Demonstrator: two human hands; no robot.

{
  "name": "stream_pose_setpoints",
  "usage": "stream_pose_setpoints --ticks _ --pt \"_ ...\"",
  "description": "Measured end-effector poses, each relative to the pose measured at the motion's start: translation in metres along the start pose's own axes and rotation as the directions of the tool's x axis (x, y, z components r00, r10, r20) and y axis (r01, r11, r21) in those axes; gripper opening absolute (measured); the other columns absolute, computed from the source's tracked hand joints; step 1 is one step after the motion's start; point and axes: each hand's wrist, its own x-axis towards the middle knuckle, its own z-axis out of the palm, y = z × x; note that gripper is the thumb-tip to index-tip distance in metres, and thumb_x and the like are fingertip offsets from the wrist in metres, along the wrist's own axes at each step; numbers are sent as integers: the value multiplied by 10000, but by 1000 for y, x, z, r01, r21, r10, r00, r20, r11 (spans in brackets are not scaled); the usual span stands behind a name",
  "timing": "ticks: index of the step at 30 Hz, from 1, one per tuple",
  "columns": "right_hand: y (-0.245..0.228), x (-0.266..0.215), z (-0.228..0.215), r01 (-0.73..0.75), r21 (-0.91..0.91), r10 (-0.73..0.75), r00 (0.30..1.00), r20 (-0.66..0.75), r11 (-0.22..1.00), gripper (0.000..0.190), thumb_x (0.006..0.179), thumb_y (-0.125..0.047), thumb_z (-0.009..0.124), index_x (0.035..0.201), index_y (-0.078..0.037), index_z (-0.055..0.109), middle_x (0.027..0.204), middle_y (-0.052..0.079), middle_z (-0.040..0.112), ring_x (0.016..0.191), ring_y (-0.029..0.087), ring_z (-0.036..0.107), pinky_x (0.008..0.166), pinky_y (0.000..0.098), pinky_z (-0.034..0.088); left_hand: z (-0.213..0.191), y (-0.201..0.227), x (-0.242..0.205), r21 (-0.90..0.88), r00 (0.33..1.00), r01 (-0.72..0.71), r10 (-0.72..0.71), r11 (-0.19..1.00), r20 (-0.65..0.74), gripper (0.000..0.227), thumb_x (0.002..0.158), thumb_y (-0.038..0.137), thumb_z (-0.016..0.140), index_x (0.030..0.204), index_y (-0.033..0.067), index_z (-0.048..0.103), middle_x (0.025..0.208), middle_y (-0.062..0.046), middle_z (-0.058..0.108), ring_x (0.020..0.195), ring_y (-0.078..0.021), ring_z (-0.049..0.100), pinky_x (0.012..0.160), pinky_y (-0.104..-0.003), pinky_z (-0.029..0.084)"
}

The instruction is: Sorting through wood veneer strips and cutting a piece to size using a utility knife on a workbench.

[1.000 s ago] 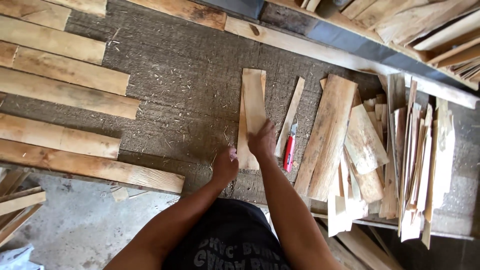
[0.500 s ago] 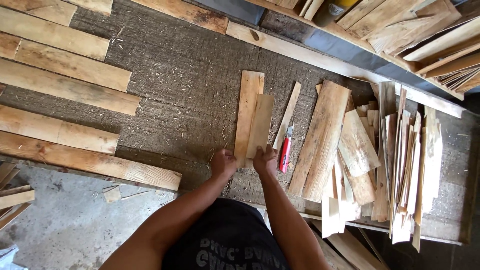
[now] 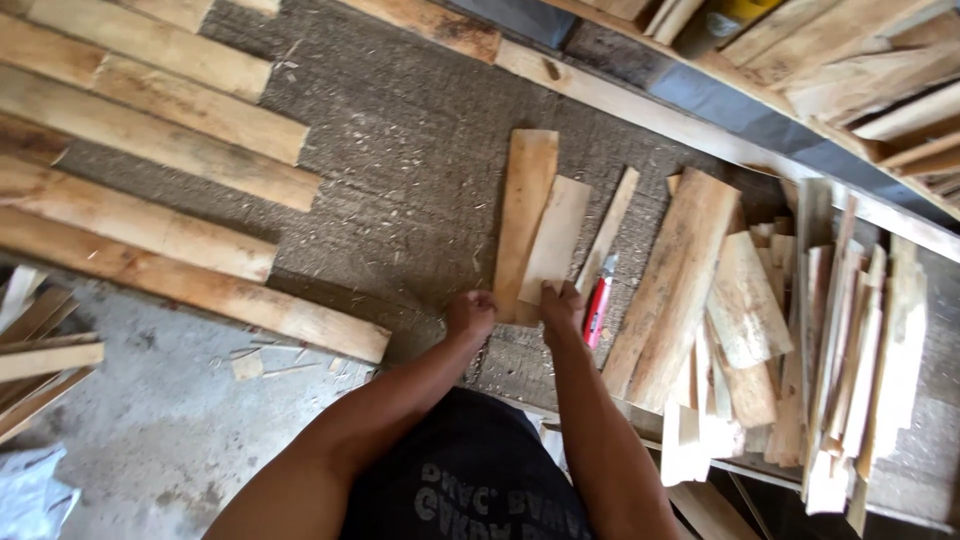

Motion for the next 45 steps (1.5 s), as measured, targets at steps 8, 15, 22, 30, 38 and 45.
stream_pose_setpoints --ticks 8,15,22,30,38,45 --pt "-5 22 1 -1 -182 -18 995 -103 983 340 982 -229 659 1210 22 635 1077 146 693 909 223 639 750 385 544 5 21 9 -31 992 -110 108 993 -67 155 735 -7 685 857 83 715 783 -94 737 729 -182 698 678 -343 567" --pt "-26 44 -1 -110 317 124 992 -24 942 194 988 -272 554 1033 -100 631 939 42 653 762 142 615 564 307 519 15 40 47 46 991 -109 113 993 -79 120 699 -27 704 732 87 689 736 -98 721 705 -211 691 666 -356 555" --pt "39 55 -40 126 -56 -131 984 -119 990 73 949 -81 678 1018 -59 664 867 16 644 732 116 526 575 293 420 25 13 90 71 907 -333 340 940 -249 111 726 -34 689 749 75 681 736 -112 708 720 -234 700 655 -363 562" --pt "-55 -94 -5 197 -336 -168 979 113 921 665 952 -82 688 1566 -128 439 752 31 673 602 103 540 485 273 462 -27 89 42 217 994 -79 94 973 -57 260 838 58 735 1097 77 758 1045 -91 788 911 -203 772 823 -336 623" --pt "-49 -48 32 369 -396 -347 929 130 841 589 970 -113 668 1528 -160 482 895 37 770 623 87 670 486 297 556 -37 130 27 319 995 -4 36 948 -94 198 934 216 728 1113 161 789 1111 -72 775 886 -197 760 837 -344 606" --pt "-69 -52 44 186 -624 -177 981 78 759 558 958 -141 662 1487 -232 512 1059 42 761 696 131 681 559 343 591 -35 150 26 444 997 56 -26 894 -75 288 897 262 773 1168 168 752 1101 -58 765 833 -191 760 749 -366 624"
